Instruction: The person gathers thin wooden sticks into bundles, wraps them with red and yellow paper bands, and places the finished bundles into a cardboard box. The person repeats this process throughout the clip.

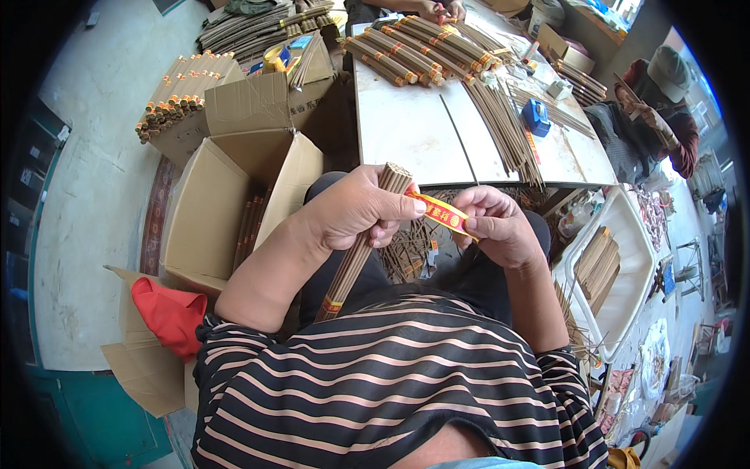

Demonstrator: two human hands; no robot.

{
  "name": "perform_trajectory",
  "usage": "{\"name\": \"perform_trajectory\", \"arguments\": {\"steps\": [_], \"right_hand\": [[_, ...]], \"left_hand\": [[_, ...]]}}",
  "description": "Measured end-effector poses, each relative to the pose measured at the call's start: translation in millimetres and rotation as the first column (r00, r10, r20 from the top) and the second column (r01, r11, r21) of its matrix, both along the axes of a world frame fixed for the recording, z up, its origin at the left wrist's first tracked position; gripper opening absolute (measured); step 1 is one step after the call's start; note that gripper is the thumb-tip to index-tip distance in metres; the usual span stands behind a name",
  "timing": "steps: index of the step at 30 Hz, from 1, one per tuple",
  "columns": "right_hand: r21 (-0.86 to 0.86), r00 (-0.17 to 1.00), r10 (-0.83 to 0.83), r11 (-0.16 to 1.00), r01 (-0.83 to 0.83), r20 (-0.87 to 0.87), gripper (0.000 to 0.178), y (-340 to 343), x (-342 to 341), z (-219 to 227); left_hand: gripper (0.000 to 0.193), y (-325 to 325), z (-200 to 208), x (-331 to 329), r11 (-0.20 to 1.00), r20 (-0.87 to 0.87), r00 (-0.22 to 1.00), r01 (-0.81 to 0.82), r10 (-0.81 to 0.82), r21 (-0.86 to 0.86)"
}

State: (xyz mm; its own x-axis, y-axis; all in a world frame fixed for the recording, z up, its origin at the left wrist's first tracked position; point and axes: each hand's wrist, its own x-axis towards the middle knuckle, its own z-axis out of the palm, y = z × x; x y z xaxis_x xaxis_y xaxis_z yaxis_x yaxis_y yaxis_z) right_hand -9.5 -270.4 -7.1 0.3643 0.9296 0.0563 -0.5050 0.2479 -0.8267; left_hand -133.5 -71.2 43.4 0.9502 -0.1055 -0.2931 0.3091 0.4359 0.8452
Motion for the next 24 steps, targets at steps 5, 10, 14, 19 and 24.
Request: {"name": "perform_trajectory", "arguments": {"steps": [5, 10, 14, 19, 24], "right_hand": [[0.219, 0.989, 0.148, 0.965, -0.143, -0.005, 0.017, -1.3, -5.0, 3.8], [0.250, 0.997, 0.028, 0.967, -0.047, 0.078, 0.029, -3.8, -10.7, 12.2], [0.204, 0.914, -0.244, 0.961, 0.184, 0.324, 0.053, 0.9, -15.6, 12.3], [0.059, 0.696, -0.227, 0.965, 0.257, 0.681, 0.064, 6.1, -28.1, 6.4], [0.143, 0.451, -0.256, 0.953, 0.269, 0.855, 0.066, 7.1, -32.0, 5.8]], "left_hand": [[0.012, -1.3, -6.8, 4.9, 1.000, -0.036, 0.999, 0.015, -0.014, 0.021], [0.023, -2.9, 0.7, 4.0, 0.999, -0.043, 0.999, -0.006, 0.008, 0.044], [0.039, -0.8, 8.7, -3.2, 0.997, -0.020, 0.997, -0.074, 0.075, 0.029], [0.041, -13.9, 14.4, -1.5, 0.997, 0.032, 0.998, -0.061, 0.059, 0.040], [0.024, -9.9, 4.6, 1.4, 0.996, -0.028, 0.997, -0.071, 0.073, 0.060]]}}
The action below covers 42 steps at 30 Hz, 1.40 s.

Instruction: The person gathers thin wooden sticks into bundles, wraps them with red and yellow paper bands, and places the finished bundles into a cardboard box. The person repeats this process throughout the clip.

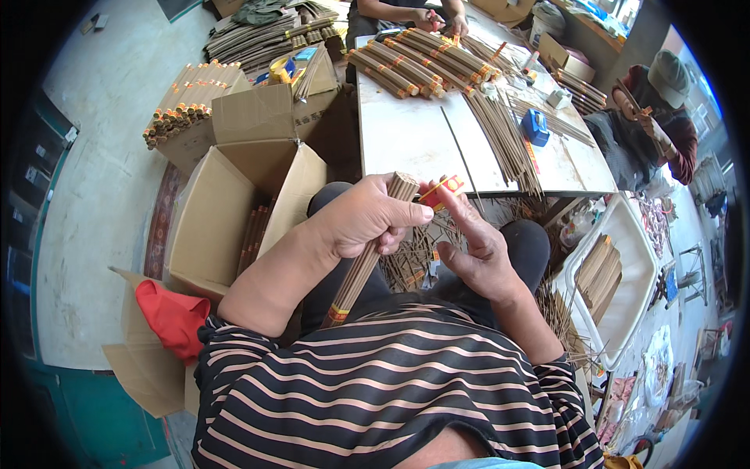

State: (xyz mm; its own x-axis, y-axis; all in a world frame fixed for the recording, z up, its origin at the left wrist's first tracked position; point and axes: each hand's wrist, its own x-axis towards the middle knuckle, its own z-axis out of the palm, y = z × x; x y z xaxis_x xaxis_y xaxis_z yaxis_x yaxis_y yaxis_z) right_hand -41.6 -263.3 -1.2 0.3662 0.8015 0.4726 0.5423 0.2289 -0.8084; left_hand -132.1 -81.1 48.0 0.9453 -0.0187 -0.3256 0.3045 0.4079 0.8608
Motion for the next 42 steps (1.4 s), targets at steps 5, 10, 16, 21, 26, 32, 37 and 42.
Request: {"name": "perform_trajectory", "arguments": {"steps": [5, 10, 16, 21, 26, 32, 37, 42], "right_hand": [[0.010, 0.999, 0.016, 1.000, -0.016, -0.034, 0.066, -5.6, -0.9, -1.4], [-0.064, 0.997, 0.020, 0.998, -0.024, -0.071, 0.066, -12.9, -1.3, 6.5], [-0.012, 0.890, -0.338, 0.934, 0.358, 0.306, 0.046, -22.5, 14.5, 18.7], [-0.276, 0.962, 0.013, 0.957, -0.091, -0.272, 0.036, -17.5, 15.4, 17.4], [-0.341, 0.884, 0.071, 0.906, -0.251, -0.462, 0.009, -16.9, 21.8, 4.6], [-0.366, 0.914, -0.100, 0.929, -0.055, -0.393, 0.008, -18.3, 12.4, -6.0], [-0.288, 0.790, -0.176, 0.958, -0.001, -0.588, 0.013, -16.0, 1.1, -11.5], [-0.274, 0.813, -0.198, 0.960, 0.049, -0.548, 0.013, 6.4, -7.8, -4.3]], "left_hand": [[0.015, -9.5, 4.5, 6.5, 0.998, 0.003, 1.000, 0.030, -0.031, 0.056], [0.015, -13.4, 9.9, 8.0, 0.970, -0.014, 0.999, 0.035, -0.032, 0.240], [0.021, -21.6, 9.4, 12.4, 0.908, -0.142, 0.982, 0.169, -0.123, 0.383], [0.023, -33.6, 2.9, 11.1, 0.893, -0.187, 0.949, 0.303, -0.253, 0.331], [0.020, -29.0, -18.9, 4.7, 0.877, -0.195, 0.940, 0.332, -0.279, 0.347], [0.020, -19.2, -45.0, 4.5, 0.990, -0.071, 0.990, 0.123, -0.118, 0.069], [0.020, -16.3, -52.3, 7.4, 0.994, -0.124, 0.992, 0.033, -0.020, 0.104], [0.020, -18.4, -63.3, 14.4, 0.988, -0.118, 0.993, 0.040, -0.022, 0.146]]}}
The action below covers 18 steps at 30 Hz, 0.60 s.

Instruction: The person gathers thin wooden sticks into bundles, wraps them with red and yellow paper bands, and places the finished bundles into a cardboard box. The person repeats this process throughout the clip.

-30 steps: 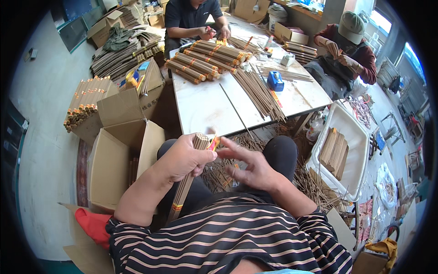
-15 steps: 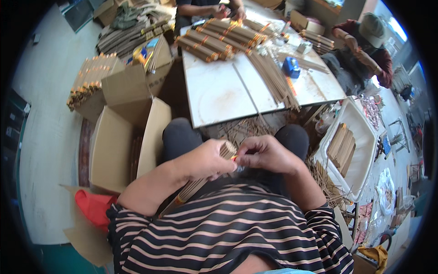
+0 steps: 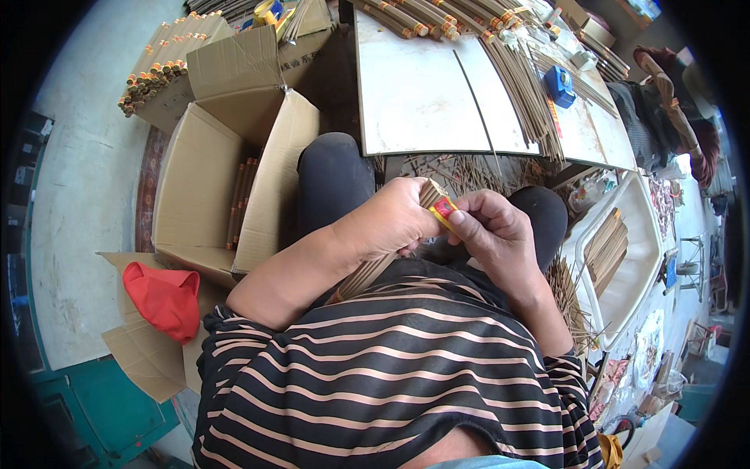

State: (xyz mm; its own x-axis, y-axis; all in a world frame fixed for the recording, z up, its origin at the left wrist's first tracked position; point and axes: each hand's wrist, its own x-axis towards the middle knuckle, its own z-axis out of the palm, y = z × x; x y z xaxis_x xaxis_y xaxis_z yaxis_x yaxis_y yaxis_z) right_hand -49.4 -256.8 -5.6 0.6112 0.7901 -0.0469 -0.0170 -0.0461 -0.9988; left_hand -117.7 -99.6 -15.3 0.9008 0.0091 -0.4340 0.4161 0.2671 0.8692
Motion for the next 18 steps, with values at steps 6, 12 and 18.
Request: {"name": "perform_trajectory", "arguments": {"steps": [6, 12, 18], "right_hand": [[-0.045, 1.000, -0.028, 0.999, 0.027, -0.010, 0.012, 14.4, 1.0, -0.7], [-0.161, 0.991, -0.123, 0.979, 0.128, 0.044, 0.016, 17.2, 0.5, -3.8], [-0.287, 0.993, -0.119, 0.951, 0.115, 0.005, 0.019, 15.5, 6.3, 6.6]], "left_hand": [[0.016, -3.4, -6.4, 3.5, 1.000, 0.035, 0.999, 0.003, -0.004, 0.024], [0.021, -4.6, -8.8, 5.5, 0.997, -0.033, 0.999, -0.002, 0.005, 0.083], [0.025, -7.1, -4.4, 6.2, 0.997, -0.035, 0.999, -0.017, 0.020, 0.076]]}}
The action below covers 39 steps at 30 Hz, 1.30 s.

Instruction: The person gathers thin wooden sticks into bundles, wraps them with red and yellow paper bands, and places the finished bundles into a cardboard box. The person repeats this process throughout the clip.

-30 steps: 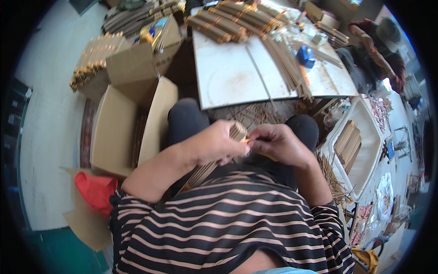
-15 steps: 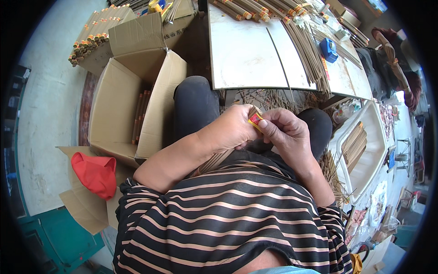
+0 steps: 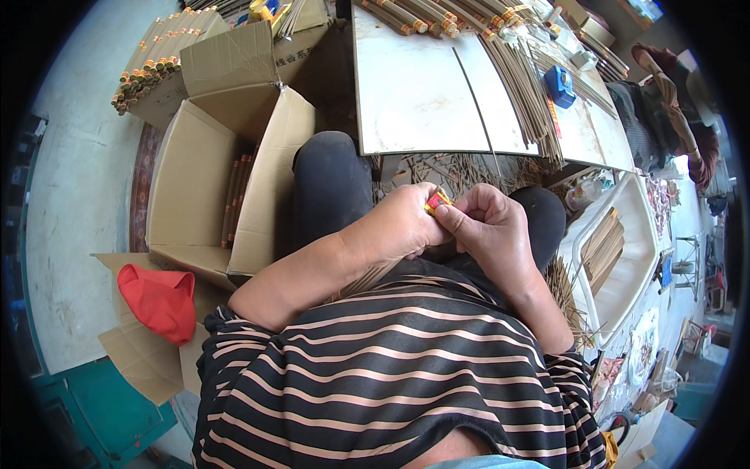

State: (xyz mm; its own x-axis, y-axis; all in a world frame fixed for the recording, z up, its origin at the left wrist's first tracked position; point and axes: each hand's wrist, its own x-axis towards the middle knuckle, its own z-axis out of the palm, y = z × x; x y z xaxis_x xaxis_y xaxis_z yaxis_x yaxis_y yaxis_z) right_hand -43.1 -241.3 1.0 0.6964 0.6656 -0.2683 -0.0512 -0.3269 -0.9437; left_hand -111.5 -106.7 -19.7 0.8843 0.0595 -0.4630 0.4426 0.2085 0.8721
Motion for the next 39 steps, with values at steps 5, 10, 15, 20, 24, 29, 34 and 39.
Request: {"name": "perform_trajectory", "arguments": {"steps": [5, 10, 15, 20, 24, 29, 34, 39], "right_hand": [[-0.024, 1.000, 0.007, 1.000, -0.008, -0.010, 0.022, -1.4, 2.3, 3.5], [-0.035, 1.000, 0.001, 0.999, -0.001, -0.007, 0.023, -2.0, 1.8, 3.1], [-0.044, 1.000, -0.003, 0.999, 0.002, -0.027, 0.023, -3.1, 0.6, 1.1], [-0.014, 0.998, 0.005, 1.000, -0.006, -0.063, 0.023, -4.4, 2.2, 2.2], [0.021, 0.998, 0.021, 1.000, -0.020, -0.065, 0.024, -6.4, 2.6, 0.0], [-0.005, 0.998, 0.009, 1.000, -0.009, -0.057, 0.024, -5.8, 0.9, 0.6], [0.119, 0.997, 0.005, 0.993, 0.004, -0.075, 0.025, -7.0, -0.3, -11.5], [0.288, 0.999, 0.028, 0.957, -0.035, 0.028, 0.024, -9.5, 2.1, -29.2]], "left_hand": [[0.028, -2.6, 4.3, 0.7, 0.998, -0.022, 1.000, 0.005, -0.004, 0.064], [0.029, -2.9, 5.5, 0.0, 0.992, -0.015, 1.000, 0.022, -0.021, 0.122], [0.029, -2.5, 4.6, -1.9, 0.991, -0.012, 1.000, 0.031, -0.029, 0.128], [0.024, 3.9, -0.3, -12.5, 0.985, 0.108, 0.994, 0.046, -0.028, -0.164], [0.025, 8.4, -5.1, -17.4, 0.939, 0.178, 0.983, 0.091, -0.033, -0.331], [0.037, 6.7, -11.7, -20.3, 0.971, 0.259, 0.965, 0.105, -0.048, -0.212], [0.039, 7.2, -6.3, -21.0, 0.961, 0.219, 0.975, 0.087, -0.029, -0.263], [0.036, 9.1, -5.0, -21.0, 0.935, 0.244, 0.969, 0.108, -0.024, -0.337]]}}
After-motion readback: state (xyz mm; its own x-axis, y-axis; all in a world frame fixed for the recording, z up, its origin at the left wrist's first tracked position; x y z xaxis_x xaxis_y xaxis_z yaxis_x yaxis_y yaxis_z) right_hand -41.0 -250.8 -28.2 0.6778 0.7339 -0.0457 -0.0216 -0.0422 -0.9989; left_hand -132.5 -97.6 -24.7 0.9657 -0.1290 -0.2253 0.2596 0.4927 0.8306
